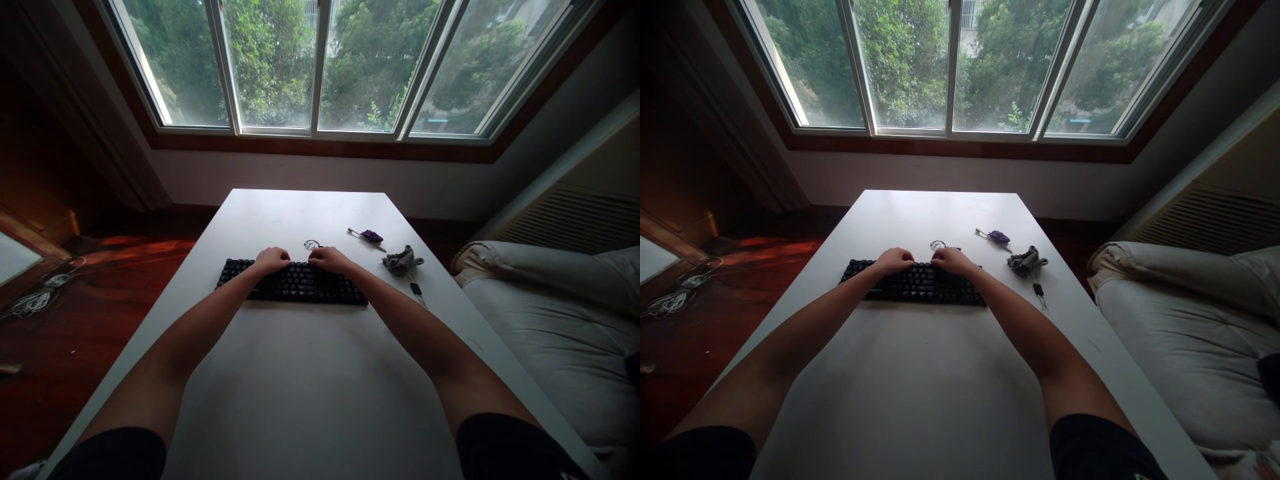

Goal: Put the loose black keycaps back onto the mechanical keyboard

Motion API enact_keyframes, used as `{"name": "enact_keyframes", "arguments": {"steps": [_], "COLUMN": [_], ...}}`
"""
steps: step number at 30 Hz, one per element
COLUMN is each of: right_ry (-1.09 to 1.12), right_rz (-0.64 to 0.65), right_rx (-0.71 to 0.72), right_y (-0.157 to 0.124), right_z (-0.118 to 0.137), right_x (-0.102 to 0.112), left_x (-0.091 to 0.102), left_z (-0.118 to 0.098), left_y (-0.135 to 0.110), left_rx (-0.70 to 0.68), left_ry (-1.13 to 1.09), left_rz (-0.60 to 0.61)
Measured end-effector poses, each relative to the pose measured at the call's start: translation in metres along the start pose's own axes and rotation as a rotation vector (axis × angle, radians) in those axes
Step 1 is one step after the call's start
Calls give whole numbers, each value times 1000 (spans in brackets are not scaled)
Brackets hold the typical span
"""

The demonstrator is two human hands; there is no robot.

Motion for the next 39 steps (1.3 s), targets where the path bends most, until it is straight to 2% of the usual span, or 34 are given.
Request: {"name": "enact_keyframes", "arguments": {"steps": [9, 13, 16, 20, 27, 32, 35, 39], "right_ry": [53, 44, 44, 62, 3, 90, 114, 68], "right_rz": [31, 29, -32, -203, -499, -682, -697, -627], "right_rx": [-50, -43, -41, -58, -5, -87, -119, -81], "right_y": [13, 12, 5, -19, -92, -120, -123, -122], "right_z": [-19, -17, -17, -23, -38, -53, -52, -45], "right_x": [-17, -16, -11, 1, 10, 14, 12, 4], "left_x": [-4, -4, -3, -4, -6, -13, -18, -27], "left_z": [-4, -9, -13, -14, -23, -54, -72, -88], "left_y": [1, -2, -4, -3, 18, 47, 63, 81], "left_rx": [13, 18, 17, 29, 18, -164, -252, -242], "left_ry": [69, 128, 175, 173, 112, 14, -6, 13], "left_rz": [-15, -38, -65, -62, -66, -84, -106, -114]}}
Point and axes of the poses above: each hand's wrist, its own y-axis towards the middle knuckle, its own x-axis out of the back of the hand, z = x × y, the point moved 2 cm from there along y, towards the middle knuckle, and after that the axes turned 1 degree about -y, right-handed, at the moved point
